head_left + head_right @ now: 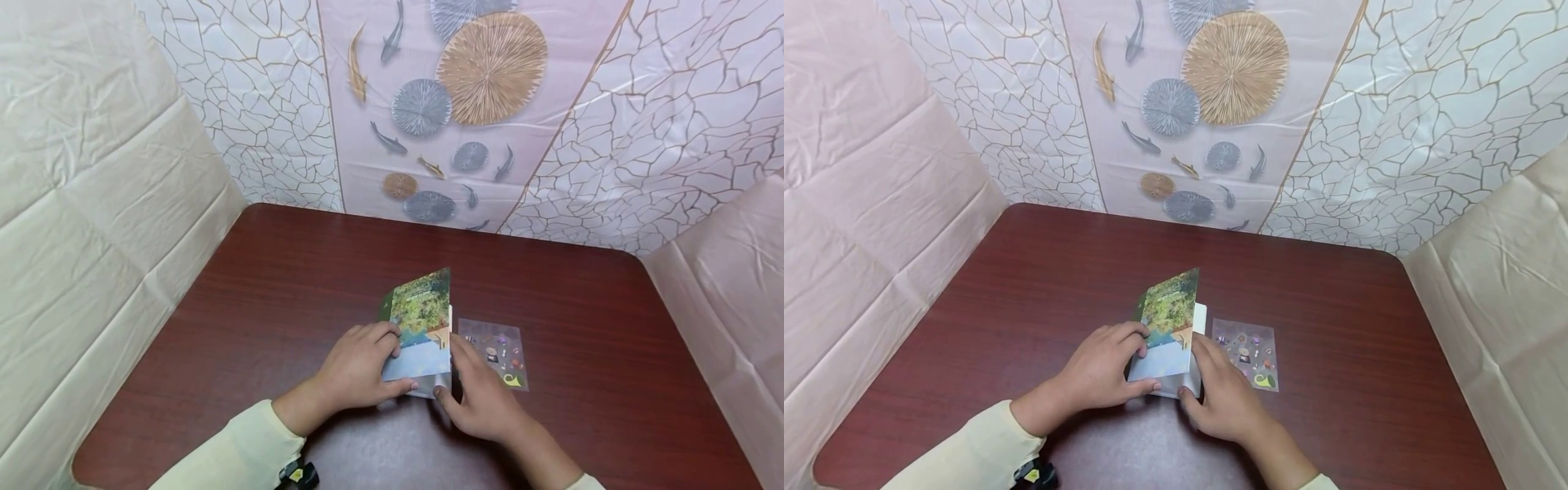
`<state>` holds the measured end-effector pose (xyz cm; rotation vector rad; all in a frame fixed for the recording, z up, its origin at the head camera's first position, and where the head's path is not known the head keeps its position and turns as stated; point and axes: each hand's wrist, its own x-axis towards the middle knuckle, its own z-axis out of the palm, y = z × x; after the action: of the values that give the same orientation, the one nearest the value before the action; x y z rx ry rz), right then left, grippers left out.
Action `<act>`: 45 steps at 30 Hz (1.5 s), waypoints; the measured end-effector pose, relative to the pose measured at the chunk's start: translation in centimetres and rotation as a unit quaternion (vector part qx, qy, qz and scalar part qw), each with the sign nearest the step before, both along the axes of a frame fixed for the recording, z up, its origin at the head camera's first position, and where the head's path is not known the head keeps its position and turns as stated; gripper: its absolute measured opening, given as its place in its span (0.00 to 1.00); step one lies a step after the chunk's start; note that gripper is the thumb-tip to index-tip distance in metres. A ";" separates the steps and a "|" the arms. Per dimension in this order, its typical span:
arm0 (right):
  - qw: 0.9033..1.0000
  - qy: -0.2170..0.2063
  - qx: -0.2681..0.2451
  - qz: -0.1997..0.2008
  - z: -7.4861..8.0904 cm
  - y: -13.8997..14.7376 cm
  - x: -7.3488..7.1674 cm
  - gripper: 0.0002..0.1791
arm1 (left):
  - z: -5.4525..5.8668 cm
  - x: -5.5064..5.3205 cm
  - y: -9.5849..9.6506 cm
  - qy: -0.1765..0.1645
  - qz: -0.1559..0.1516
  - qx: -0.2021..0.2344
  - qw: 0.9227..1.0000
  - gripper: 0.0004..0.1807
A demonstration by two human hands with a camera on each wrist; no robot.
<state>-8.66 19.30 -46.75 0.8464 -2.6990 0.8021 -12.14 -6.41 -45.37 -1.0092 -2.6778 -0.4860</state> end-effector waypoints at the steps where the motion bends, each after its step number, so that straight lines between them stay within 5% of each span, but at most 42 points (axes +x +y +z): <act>1: 1.000 0.006 0.006 0.005 -0.1 0.0 0.0 0.42 | 0.0 0.0 0.0 0.002 0.000 0.001 1.000 0.28; 8: 0.998 -0.003 0.055 0.012 -0.9 -0.2 0.1 0.29 | -0.2 0.0 -0.1 -0.001 -0.007 0.001 1.000 0.25; 21: 0.997 -0.006 0.083 0.005 -0.6 -0.5 0.2 0.31 | -0.1 0.1 -0.1 0.037 -0.003 0.013 0.999 0.28; 30: 0.995 -0.002 0.094 0.014 -0.6 -0.6 0.2 0.34 | -0.2 0.1 -0.1 0.071 -0.013 0.091 0.993 0.28; 38: 0.996 -0.012 0.086 0.019 -0.7 -0.6 0.2 0.53 | 0.2 0.2 -0.6 0.122 0.000 0.181 0.976 0.31; 45: 0.996 -0.011 0.084 0.019 -0.7 -0.6 0.2 0.51 | 0.4 0.2 -1.0 0.197 0.009 0.287 0.938 0.28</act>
<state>-8.47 18.73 -47.45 0.9328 -2.8094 0.6015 -11.96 -7.39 -44.96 -0.7961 -2.0076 -0.8879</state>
